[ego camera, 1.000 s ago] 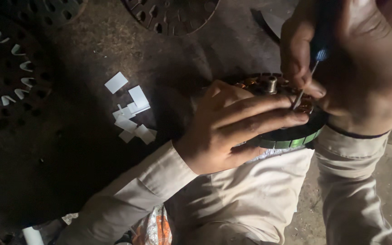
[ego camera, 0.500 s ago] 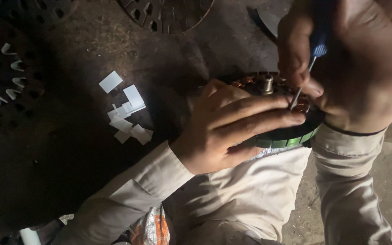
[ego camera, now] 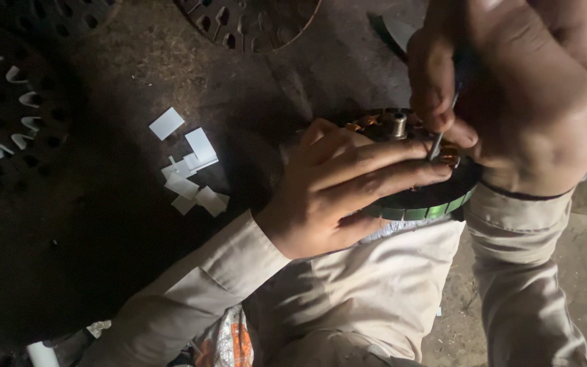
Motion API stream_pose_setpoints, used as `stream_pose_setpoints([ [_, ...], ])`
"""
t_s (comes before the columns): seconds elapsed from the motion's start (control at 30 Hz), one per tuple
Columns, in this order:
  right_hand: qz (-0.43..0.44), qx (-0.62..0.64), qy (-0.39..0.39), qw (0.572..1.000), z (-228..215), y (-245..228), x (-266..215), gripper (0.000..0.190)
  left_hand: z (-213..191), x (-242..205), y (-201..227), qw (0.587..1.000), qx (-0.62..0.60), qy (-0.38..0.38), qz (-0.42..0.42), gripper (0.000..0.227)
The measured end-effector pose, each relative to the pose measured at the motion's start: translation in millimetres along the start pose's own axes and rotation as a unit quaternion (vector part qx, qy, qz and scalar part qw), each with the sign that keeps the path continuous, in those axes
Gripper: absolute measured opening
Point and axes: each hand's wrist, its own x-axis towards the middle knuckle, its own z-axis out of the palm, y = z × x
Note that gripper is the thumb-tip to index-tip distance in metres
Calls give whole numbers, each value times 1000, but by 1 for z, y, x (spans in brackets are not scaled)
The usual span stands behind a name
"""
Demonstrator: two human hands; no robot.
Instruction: The person inserts small white insulating pieces into the slots of a motor stator and uses a screwdriver to press them into place. They repeatedly pick up pieces, place them into the stator, and adjust them with the tool.
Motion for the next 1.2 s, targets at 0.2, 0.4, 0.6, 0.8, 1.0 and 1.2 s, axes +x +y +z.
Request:
stream_pose_setpoints([
  [0.2, 37, -67, -174, 982, -3, -7, 19, 22, -3, -1, 0, 999, 37, 0, 21, 58],
  [0.4, 32, 42, -52, 997, -12, 7, 2, 18, 2, 4, -3, 999, 28, 18, 27, 60],
  [0.6, 4, 80, 0, 997, -17, 13, -8, 16, -16, 13, -1, 999, -40, -16, 20, 62],
  [0.8, -90, 50, 139, 985, -33, 18, -35, 14, -26, 20, 4, 999, -28, 1, 30, 51],
  [1.0, -120, -41, 319, 939, 0, 37, -133, 13, -26, 21, 6, 998, -18, 27, 49, 42],
  [1.2, 16, 192, 266, 945, 50, 79, -143, 10, -32, 24, 11, 997, -52, 16, 61, 37],
])
